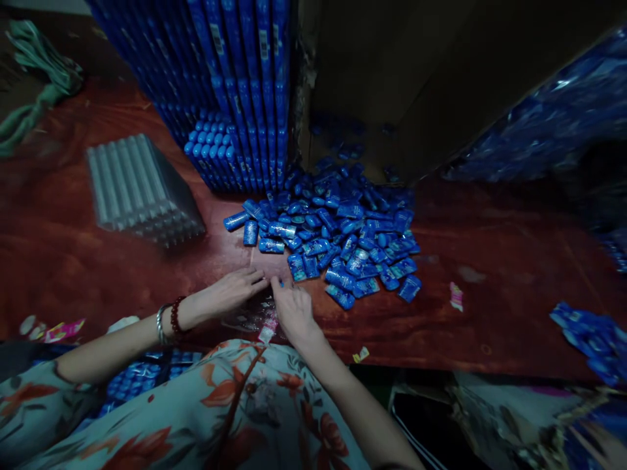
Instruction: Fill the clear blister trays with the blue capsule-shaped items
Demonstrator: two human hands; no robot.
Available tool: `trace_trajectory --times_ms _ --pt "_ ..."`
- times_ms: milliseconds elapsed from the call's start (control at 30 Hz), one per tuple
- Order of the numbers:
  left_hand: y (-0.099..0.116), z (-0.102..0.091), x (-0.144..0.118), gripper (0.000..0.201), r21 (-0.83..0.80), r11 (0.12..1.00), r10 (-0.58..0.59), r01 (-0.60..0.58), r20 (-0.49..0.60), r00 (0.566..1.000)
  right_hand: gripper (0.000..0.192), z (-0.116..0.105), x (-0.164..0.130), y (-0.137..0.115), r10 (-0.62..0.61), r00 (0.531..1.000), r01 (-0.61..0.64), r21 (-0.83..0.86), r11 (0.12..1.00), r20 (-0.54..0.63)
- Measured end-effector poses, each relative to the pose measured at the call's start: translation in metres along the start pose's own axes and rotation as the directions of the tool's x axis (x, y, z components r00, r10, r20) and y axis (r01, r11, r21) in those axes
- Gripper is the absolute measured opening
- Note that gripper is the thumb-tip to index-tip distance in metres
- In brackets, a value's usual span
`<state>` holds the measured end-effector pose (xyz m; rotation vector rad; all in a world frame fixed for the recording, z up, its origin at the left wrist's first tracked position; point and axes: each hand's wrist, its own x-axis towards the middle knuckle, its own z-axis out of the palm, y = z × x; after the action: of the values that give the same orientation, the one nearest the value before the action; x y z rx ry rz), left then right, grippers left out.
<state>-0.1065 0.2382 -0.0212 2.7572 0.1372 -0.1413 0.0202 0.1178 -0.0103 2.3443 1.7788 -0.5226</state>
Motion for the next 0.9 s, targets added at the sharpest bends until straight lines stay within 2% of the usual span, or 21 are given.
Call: trace_trajectory --times_ms 133,200,300,400,467,533,633,700,800,867,900 --pt "-0.020 -0.009 -0.001 0.041 -0.347 0.935 -0.124 0.072 -0.131 0.984 0.032 -0.011 -0.005 0.021 -0.112 0.994 0.111 0.145 0.983 0.003" --pt "-0.034 -0.012 0.007 0.029 -0.399 0.910 -0.217 0.110 -0.235 0.947 0.036 -0.018 -0.002 0.036 -0.100 0.993 0.111 0.192 0.975 -0.065" --pt "-0.049 -0.010 0.031 0.023 -0.240 0.940 -0.314 0.243 -0.330 0.890 0.034 -0.025 0.016 0.051 0.033 0.991 -0.009 0.189 0.982 -0.126" --pt "-0.051 -0.002 0.058 0.026 0.001 0.936 -0.338 0.352 -0.273 0.901 0.034 -0.023 0.040 0.049 0.010 1.000 -0.008 0.080 0.997 -0.023" --pt "-0.049 0.002 0.070 0.025 0.026 0.927 -0.356 0.373 -0.248 0.901 0.041 -0.019 0.051 0.043 -0.028 0.999 0.027 0.042 0.999 0.027" --pt "-0.047 0.003 0.071 0.023 -0.036 0.930 -0.362 0.364 -0.247 0.899 0.045 -0.015 0.054 0.042 -0.056 0.998 0.055 0.065 0.996 0.010" --pt "-0.047 0.000 0.048 0.020 -0.138 0.930 -0.365 0.339 -0.266 0.892 0.039 -0.009 0.040 0.055 -0.039 0.991 0.066 0.214 0.975 -0.126" --pt "-0.045 -0.004 0.019 0.020 -0.185 0.927 -0.368 0.326 -0.282 0.886 0.033 -0.002 0.020 0.067 0.058 0.959 0.059 0.399 0.915 -0.276" --pt "-0.032 -0.005 -0.032 0.019 -0.287 0.918 -0.362 0.276 -0.314 0.878 0.033 0.017 -0.017 0.074 0.222 0.892 0.123 0.684 0.719 -0.393" --pt "-0.017 0.001 -0.058 0.019 -0.385 0.889 -0.384 0.248 -0.331 0.862 0.029 0.033 -0.035 0.066 0.257 0.883 0.167 0.775 0.610 -0.392" --pt "-0.009 0.006 -0.066 0.020 -0.430 0.869 -0.409 0.245 -0.347 0.844 0.025 0.041 -0.041 0.059 0.252 0.878 0.198 0.788 0.583 -0.407"
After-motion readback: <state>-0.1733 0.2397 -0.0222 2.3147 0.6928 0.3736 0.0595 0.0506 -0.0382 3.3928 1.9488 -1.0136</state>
